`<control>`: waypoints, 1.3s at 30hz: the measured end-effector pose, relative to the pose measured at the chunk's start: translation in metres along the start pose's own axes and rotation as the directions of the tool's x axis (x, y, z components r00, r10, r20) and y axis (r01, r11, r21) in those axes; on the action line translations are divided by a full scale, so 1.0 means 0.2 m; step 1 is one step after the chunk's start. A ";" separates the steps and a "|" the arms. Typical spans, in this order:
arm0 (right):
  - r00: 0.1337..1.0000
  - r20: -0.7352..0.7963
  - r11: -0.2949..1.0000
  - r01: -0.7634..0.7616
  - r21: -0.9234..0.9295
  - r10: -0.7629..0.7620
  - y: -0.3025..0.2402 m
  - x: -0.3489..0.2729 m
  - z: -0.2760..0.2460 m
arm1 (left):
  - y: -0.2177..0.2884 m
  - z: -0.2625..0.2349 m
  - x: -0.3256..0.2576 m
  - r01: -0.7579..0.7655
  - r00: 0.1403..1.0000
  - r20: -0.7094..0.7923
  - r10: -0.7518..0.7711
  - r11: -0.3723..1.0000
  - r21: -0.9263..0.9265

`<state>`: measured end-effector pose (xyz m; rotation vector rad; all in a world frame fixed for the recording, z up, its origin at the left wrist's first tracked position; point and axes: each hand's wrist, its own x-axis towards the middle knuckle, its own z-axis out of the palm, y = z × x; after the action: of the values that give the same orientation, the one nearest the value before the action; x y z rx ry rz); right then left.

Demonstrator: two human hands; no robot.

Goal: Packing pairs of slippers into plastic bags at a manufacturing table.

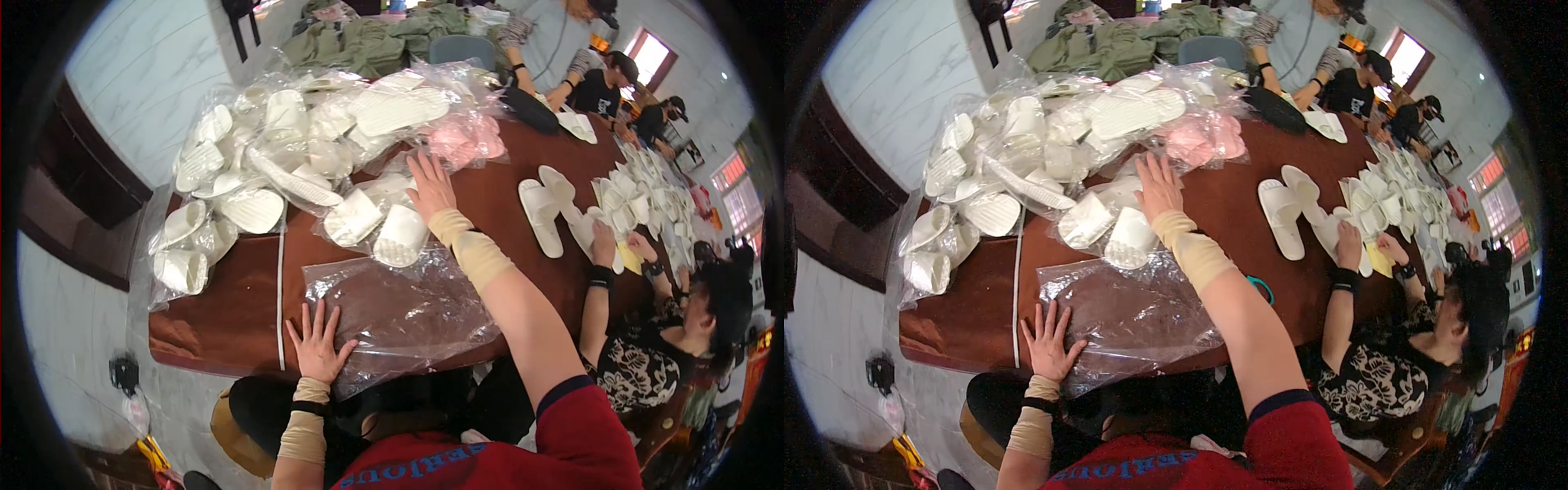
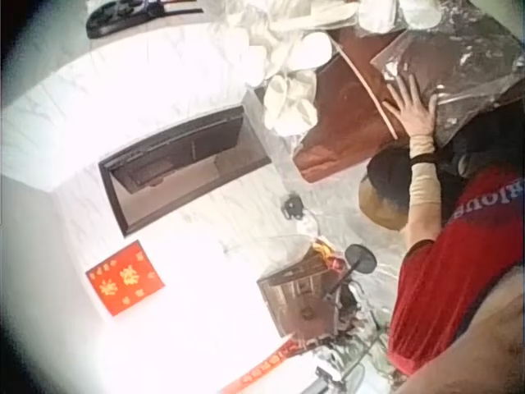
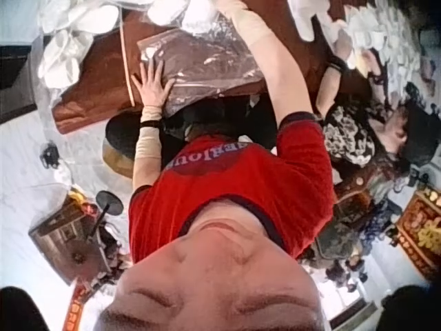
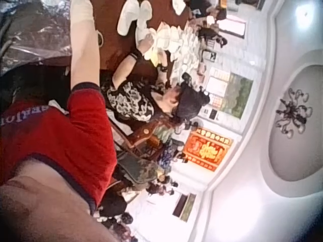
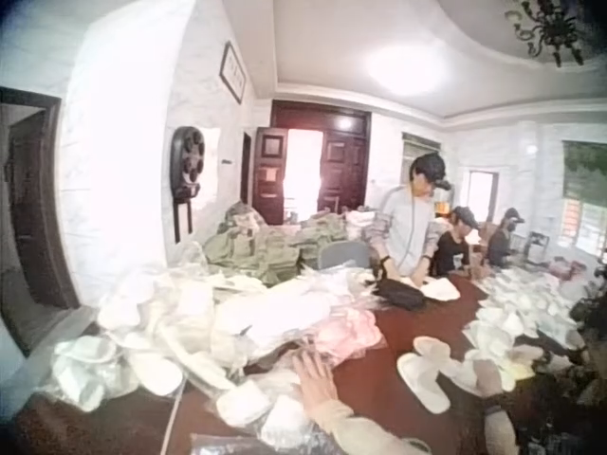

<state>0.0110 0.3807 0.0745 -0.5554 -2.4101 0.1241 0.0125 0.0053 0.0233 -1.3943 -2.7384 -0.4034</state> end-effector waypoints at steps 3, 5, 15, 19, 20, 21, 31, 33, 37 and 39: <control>0.921 0.390 0.963 0.117 -0.244 -0.013 0.03 0.03 0.02 | 0.00 0.00 -0.01 -0.001 1.000 -0.005 0.001 1.000 -0.004; 0.911 0.406 0.986 -0.008 -0.168 0.077 0.03 0.13 -0.08 | 0.01 0.00 -0.01 0.003 1.000 -0.003 -0.003 1.000 -0.016; 0.972 -0.051 0.970 0.224 -0.099 -0.230 -0.29 0.31 -0.97 | -0.04 0.05 -0.02 0.015 0.998 -0.068 -0.015 1.000 0.003; 0.965 -0.179 0.977 0.205 0.058 -0.192 -0.44 0.31 -1.37 | -0.03 0.06 0.00 0.008 0.997 -0.079 -0.008 1.000 -0.010; 0.987 -0.131 0.975 0.117 0.190 -0.093 -0.49 0.30 -1.43 | -0.04 0.07 -0.02 0.016 0.997 -0.080 -0.016 1.000 -0.003; 0.987 -0.132 0.975 0.119 0.190 -0.094 -0.52 0.29 -1.49 | -0.05 0.08 -0.03 0.020 0.997 -0.072 -0.020 1.000 0.007; 0.996 0.087 0.974 -0.047 0.224 0.028 -0.62 -0.17 -1.12 | -0.15 0.22 0.04 -0.071 0.995 -0.061 0.073 0.997 0.031; 0.983 0.154 0.962 0.051 0.268 -0.095 -0.62 -0.32 -0.99 | -0.20 0.25 0.04 -0.060 0.995 -0.077 0.061 0.998 0.015; 0.980 0.065 0.882 -0.196 0.429 0.186 -0.36 -0.45 -0.98 | -0.29 0.09 0.07 -0.063 0.998 -0.047 0.048 0.909 -0.411; 0.900 0.208 0.775 -0.435 0.458 0.383 -0.22 -0.51 -1.04 | -0.30 0.01 0.06 -0.063 0.977 -0.183 -0.105 0.679 -0.731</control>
<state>0.1960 0.2869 0.1886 -0.8309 -2.1831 0.9575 -0.0429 -0.0191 0.0103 -1.2952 -2.4820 -1.7088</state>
